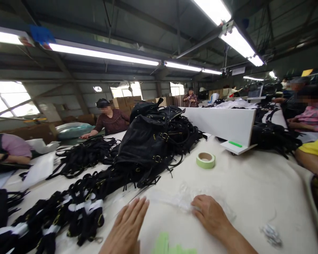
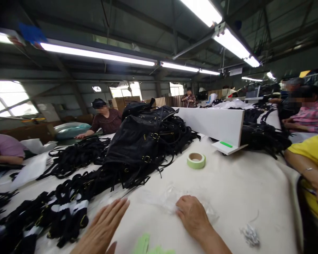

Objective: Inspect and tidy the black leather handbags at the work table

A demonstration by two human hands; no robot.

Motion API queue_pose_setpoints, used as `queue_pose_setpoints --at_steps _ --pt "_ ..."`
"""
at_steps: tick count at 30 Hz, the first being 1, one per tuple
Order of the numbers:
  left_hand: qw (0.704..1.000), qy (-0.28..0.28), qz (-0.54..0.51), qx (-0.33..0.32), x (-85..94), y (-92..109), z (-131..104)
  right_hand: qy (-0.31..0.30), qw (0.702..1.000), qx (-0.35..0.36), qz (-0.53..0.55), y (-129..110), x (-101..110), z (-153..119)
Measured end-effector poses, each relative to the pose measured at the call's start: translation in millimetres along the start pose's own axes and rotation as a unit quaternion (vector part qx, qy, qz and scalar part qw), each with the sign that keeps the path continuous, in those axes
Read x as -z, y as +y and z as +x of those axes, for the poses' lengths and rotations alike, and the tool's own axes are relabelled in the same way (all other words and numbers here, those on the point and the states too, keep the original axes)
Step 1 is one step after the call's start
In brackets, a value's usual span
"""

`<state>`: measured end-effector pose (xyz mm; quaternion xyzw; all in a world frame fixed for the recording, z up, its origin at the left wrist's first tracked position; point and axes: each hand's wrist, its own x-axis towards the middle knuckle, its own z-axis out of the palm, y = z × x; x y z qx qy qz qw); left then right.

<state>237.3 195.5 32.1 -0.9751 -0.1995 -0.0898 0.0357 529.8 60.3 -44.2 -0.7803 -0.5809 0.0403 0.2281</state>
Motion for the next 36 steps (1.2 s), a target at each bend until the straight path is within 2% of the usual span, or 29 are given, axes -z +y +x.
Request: queue_pose_setpoints --at_steps 2,5,8,11,16,18,21,24,27,29,31,34,36 --pt "0.989 -0.143 0.032 -0.004 -7.3 8.5 58.5 -0.007 1.000 -0.005 0.003 1.4 -1.7 -0.2" --pt "0.981 -0.189 0.026 -0.038 -29.5 20.4 127.8 -0.017 0.999 -0.025 0.017 1.3 -3.7 -0.3" --pt "0.976 -0.207 0.015 -0.067 -53.4 22.3 162.9 -0.035 0.998 -0.044 0.028 -0.2 -3.4 1.9" --pt "0.978 -0.186 -0.004 -0.089 -64.9 13.5 170.8 -0.050 0.997 -0.054 0.028 -1.9 -3.2 4.2" --pt "0.984 -0.158 -0.025 -0.081 -68.8 3.1 156.7 -0.025 0.998 -0.053 0.023 -5.3 -5.1 0.3" --pt "0.983 -0.166 -0.026 -0.071 -73.5 9.5 146.9 -0.004 0.998 -0.062 0.025 -7.1 -4.0 -2.6" --pt "0.980 -0.188 -0.025 -0.064 -81.4 31.2 131.6 0.018 0.997 -0.062 0.035 -10.1 0.3 -5.3" --pt "0.974 -0.210 -0.040 -0.069 -78.5 53.6 119.7 -0.053 0.996 -0.050 0.042 -12.8 4.4 -5.1" --pt "0.973 -0.204 -0.077 -0.077 -62.2 55.8 117.4 -0.143 0.987 -0.062 0.033 -15.8 5.6 -2.8" --pt "0.979 -0.171 -0.088 -0.061 -52.1 42.7 125.1 -0.170 0.982 -0.073 0.023 -18.3 4.7 -1.0" --pt "0.988 -0.130 -0.075 -0.025 -49.7 23.4 141.3 -0.176 0.981 -0.081 0.014 -20.9 3.2 0.8" --pt "0.993 -0.111 -0.036 -0.005 -62.3 -0.4 173.8 -0.176 0.981 -0.081 0.011 -22.8 1.1 2.8" --pt "0.992 -0.121 -0.013 -0.020 -74.6 -5.6 192.1 -0.186 0.979 -0.076 0.017 -22.3 0.1 3.0"
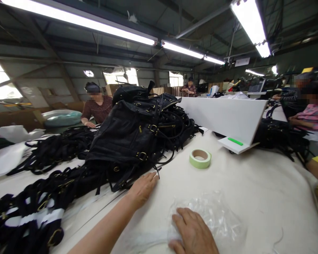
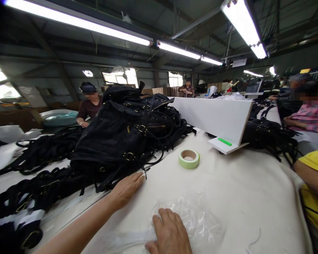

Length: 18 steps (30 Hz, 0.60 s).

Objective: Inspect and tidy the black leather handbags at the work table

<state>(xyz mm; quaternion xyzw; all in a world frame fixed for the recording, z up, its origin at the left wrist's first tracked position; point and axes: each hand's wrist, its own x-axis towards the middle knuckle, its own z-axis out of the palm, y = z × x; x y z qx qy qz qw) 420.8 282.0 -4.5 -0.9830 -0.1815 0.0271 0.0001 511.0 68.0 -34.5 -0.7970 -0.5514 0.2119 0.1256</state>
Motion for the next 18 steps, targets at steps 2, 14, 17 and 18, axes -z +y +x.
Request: queue_pose_setpoints --at_steps 2,14,17,18 --pt "1.000 -0.012 0.024 -0.007 -6.4 1.1 12.7 0.003 1.000 0.004 0.006 1.0 -1.0 -0.9" --pt "0.996 -0.039 0.076 -0.006 -10.9 2.1 2.7 0.101 0.994 0.048 0.015 -1.4 -6.5 -12.9" --pt "0.998 -0.011 0.056 0.025 -12.5 -10.8 1.4 0.107 0.993 0.056 0.019 -0.3 -7.9 -12.0" --pt "0.998 -0.001 0.049 0.034 -13.2 -15.9 1.6 0.108 0.992 0.056 0.020 -0.3 -7.8 -11.7"
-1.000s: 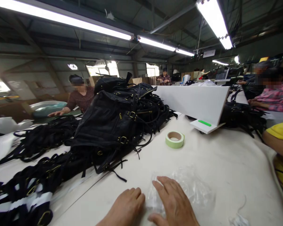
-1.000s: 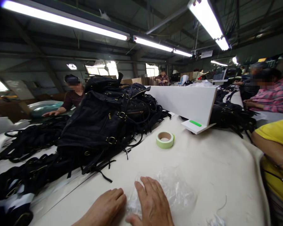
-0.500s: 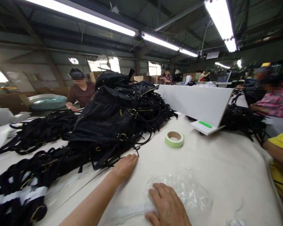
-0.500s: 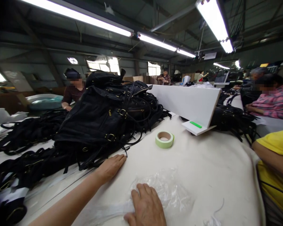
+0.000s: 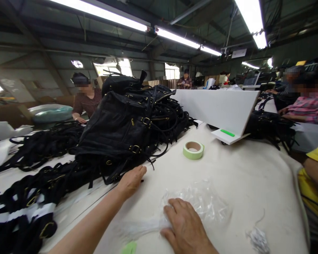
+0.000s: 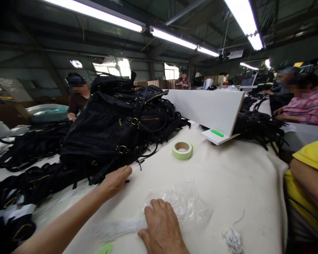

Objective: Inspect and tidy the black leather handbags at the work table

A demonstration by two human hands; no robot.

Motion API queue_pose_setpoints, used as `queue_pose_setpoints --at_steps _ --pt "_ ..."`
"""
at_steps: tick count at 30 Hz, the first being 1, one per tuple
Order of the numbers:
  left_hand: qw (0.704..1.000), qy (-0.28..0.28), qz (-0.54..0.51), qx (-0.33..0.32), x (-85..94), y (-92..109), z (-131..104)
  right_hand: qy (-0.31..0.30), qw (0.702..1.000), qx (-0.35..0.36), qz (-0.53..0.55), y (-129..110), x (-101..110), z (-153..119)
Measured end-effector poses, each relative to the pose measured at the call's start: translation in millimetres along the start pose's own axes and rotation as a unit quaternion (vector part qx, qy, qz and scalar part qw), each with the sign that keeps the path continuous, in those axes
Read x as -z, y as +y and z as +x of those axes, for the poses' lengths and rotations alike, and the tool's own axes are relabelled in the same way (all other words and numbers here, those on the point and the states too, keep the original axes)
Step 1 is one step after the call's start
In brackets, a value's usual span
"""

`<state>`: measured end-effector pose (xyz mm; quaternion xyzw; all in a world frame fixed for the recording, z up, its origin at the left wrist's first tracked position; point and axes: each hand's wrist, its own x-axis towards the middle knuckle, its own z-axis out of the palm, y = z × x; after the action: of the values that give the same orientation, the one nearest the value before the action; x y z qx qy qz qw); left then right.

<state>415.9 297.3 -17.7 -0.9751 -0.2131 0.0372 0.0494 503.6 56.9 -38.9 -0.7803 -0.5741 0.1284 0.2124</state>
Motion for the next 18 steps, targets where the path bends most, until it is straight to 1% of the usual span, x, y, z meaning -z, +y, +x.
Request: queue_pose_setpoints --at_steps 2,4,7,9,12,14,16,18 --pt "1.000 0.008 -0.013 0.005 -2.3 -8.5 1.4 0.000 1.000 -0.003 0.003 -0.4 1.2 0.5" --pt "1.000 -0.002 -0.023 -0.010 -3.8 -12.7 2.2 -0.007 1.000 -0.010 0.007 -1.1 3.0 1.1" --pt "0.999 -0.020 -0.024 -0.028 -5.1 -10.2 0.3 -0.015 1.000 -0.012 0.007 -1.4 3.5 1.5" --pt "0.999 -0.018 -0.015 -0.025 -6.8 -5.5 -2.8 -0.011 1.000 -0.008 0.002 -0.7 1.4 1.1" --pt "1.000 -0.011 -0.007 -0.010 -10.8 -0.7 -7.6 0.002 1.000 -0.004 0.000 0.9 -3.0 -0.1" --pt "1.000 -0.009 -0.016 0.003 -11.3 -1.1 -10.2 0.008 1.000 0.000 0.005 1.7 -4.1 -0.6" --pt "0.999 -0.007 -0.039 0.028 -7.3 -3.1 -13.3 0.010 1.000 0.002 0.010 1.6 -2.5 -0.7" --pt "0.996 -0.006 -0.068 0.061 1.3 -2.6 -18.9 0.012 1.000 0.000 0.013 0.2 1.0 -1.0"
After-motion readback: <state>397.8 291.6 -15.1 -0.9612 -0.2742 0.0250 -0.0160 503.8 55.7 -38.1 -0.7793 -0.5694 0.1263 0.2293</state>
